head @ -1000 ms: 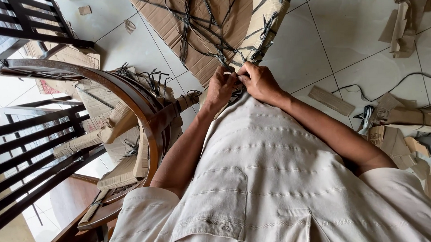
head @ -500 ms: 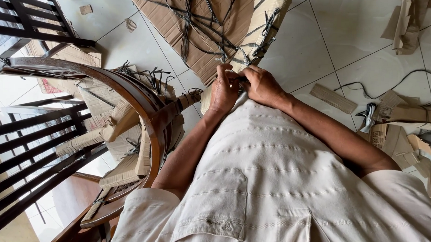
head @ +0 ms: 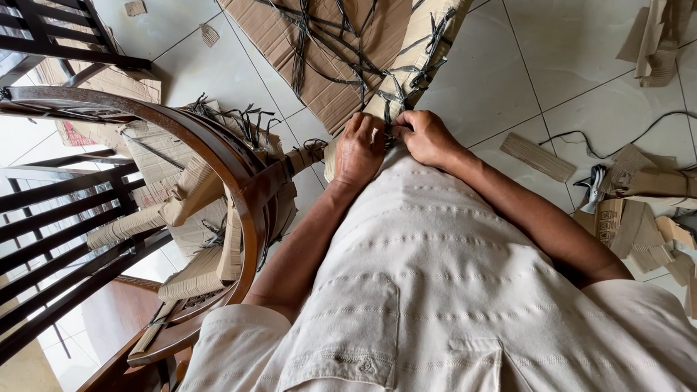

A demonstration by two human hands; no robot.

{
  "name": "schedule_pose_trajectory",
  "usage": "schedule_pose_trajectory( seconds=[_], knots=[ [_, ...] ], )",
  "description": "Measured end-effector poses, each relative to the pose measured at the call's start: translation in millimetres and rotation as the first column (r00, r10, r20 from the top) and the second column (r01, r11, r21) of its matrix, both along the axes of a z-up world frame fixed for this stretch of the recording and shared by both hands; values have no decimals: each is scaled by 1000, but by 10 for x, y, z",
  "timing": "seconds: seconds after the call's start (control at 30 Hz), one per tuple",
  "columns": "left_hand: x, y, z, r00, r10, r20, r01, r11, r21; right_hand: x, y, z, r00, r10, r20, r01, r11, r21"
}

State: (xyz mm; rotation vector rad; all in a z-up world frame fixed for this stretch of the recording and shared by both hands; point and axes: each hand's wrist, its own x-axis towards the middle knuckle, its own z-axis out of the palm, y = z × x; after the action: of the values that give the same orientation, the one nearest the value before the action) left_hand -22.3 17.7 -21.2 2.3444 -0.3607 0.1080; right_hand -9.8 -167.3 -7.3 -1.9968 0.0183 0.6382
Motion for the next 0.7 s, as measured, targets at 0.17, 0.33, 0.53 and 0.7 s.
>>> schedule_pose_trajectory(
  seconds=[0.17, 0.33, 0.53, 0.7],
  knots=[
    [-68, -18, 97, 999, -40, 36, 36, 992, 119, 4, -8, -77, 999, -21, -25, 21, 1000, 3],
    [-10, -59, 107, 980, -104, 172, 68, 978, 199, 22, -66, -33, 993, -99, -66, 101, 995, 23],
    [2, -65, 73, 980, -85, 179, 48, 978, 202, 53, -127, -105, 991, -108, -85, 110, 994, 15],
    [-18, -118, 135, 995, -4, 95, -8, 991, 133, 93, -156, -202, 993, -62, -101, 71, 993, 91]
  ],
)
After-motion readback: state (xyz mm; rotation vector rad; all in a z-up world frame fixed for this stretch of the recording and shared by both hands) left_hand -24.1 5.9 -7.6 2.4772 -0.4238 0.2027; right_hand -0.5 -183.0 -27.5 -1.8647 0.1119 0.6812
